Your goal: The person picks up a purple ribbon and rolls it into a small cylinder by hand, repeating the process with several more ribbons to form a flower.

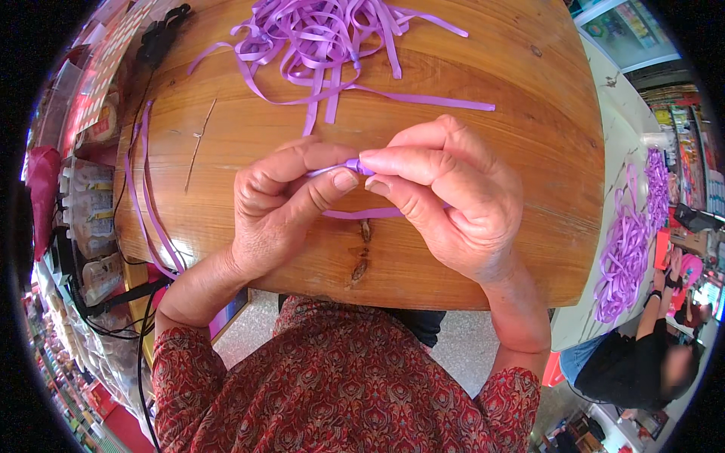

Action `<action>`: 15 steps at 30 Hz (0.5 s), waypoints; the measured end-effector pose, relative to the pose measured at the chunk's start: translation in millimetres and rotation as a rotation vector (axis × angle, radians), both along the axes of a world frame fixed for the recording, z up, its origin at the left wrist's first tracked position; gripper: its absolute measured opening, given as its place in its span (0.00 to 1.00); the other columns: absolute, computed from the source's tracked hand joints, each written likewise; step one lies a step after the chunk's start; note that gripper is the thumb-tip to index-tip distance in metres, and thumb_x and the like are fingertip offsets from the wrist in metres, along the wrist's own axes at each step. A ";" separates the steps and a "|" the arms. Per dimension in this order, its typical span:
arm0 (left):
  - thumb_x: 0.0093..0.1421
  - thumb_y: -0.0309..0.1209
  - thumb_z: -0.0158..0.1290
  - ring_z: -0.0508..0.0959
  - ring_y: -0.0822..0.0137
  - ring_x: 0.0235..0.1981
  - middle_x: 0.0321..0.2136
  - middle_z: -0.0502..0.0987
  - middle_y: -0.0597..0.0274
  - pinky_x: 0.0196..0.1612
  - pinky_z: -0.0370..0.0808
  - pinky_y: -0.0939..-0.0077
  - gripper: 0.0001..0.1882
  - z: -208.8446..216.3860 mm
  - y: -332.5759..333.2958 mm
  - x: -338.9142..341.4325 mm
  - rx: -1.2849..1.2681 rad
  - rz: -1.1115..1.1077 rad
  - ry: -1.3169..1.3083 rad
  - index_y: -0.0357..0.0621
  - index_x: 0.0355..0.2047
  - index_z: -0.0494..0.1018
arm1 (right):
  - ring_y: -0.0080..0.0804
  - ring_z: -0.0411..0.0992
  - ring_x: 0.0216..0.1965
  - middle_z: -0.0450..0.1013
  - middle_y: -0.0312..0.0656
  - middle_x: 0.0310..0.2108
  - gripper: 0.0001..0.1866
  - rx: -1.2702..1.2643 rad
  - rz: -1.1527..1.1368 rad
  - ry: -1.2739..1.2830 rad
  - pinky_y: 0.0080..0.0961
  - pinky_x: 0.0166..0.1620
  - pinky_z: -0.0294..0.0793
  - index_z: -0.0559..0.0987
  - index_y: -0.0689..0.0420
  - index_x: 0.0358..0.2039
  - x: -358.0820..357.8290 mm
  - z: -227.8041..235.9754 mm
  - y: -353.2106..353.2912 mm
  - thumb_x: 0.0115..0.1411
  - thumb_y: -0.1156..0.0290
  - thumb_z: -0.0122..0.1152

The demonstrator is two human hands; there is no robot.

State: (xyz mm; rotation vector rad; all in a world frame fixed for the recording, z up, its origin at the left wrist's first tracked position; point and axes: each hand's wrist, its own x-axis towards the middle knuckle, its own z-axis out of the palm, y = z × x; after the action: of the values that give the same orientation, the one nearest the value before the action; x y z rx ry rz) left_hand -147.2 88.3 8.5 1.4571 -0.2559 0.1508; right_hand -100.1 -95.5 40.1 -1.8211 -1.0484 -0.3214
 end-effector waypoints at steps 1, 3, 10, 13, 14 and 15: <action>0.57 0.23 0.58 0.68 0.81 0.24 0.24 0.74 0.68 0.26 0.65 0.86 0.06 0.7 0.0 -0.2 0.000 0.001 0.001 0.38 0.36 0.79 | 0.24 0.67 0.27 0.73 0.44 0.30 0.11 0.009 0.009 0.005 0.15 0.26 0.63 0.79 0.64 0.34 0.1 -0.4 0.3 0.49 0.86 0.65; 0.57 0.23 0.57 0.72 0.78 0.25 0.25 0.76 0.65 0.26 0.68 0.83 0.06 2.2 0.4 -0.5 0.018 -0.012 -0.024 0.37 0.35 0.78 | 0.24 0.67 0.27 0.73 0.44 0.30 0.10 0.005 0.011 0.006 0.15 0.26 0.64 0.79 0.64 0.34 0.7 -0.8 0.4 0.49 0.86 0.65; 0.56 0.23 0.58 0.75 0.72 0.25 0.24 0.78 0.60 0.28 0.71 0.80 0.06 7.5 2.6 -0.6 0.085 -0.019 -0.069 0.36 0.35 0.78 | 0.27 0.73 0.27 0.74 0.41 0.28 0.12 0.012 -0.010 0.055 0.19 0.29 0.72 0.82 0.60 0.34 -0.9 0.2 0.7 0.47 0.83 0.67; 0.56 0.22 0.58 0.76 0.72 0.24 0.23 0.77 0.59 0.27 0.72 0.80 0.06 10.9 4.2 -2.2 0.132 -0.019 -0.068 0.36 0.34 0.78 | 0.27 0.73 0.27 0.74 0.42 0.29 0.12 -0.004 0.014 0.047 0.18 0.29 0.73 0.82 0.61 0.34 -1.5 2.3 0.3 0.47 0.84 0.67; 0.56 0.22 0.58 0.76 0.72 0.22 0.22 0.77 0.59 0.26 0.72 0.80 0.05 11.9 5.0 -3.0 0.187 -0.013 -0.096 0.36 0.34 0.78 | 0.27 0.73 0.27 0.74 0.42 0.29 0.12 -0.006 0.014 0.052 0.18 0.29 0.73 0.82 0.61 0.34 -1.4 3.1 0.0 0.47 0.84 0.67; 0.56 0.22 0.58 0.76 0.71 0.21 0.22 0.77 0.59 0.25 0.71 0.80 0.05 12.5 5.4 -3.2 0.228 -0.001 -0.130 0.36 0.34 0.78 | 0.27 0.73 0.27 0.74 0.42 0.29 0.12 -0.020 0.022 0.027 0.18 0.29 0.72 0.82 0.61 0.34 -1.0 4.1 -0.3 0.47 0.84 0.66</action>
State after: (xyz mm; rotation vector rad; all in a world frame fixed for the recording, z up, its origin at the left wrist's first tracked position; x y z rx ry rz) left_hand -150.4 93.7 21.0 1.6759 -0.3896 0.2217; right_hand -101.2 -95.8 44.2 -1.8261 -1.0554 -0.2733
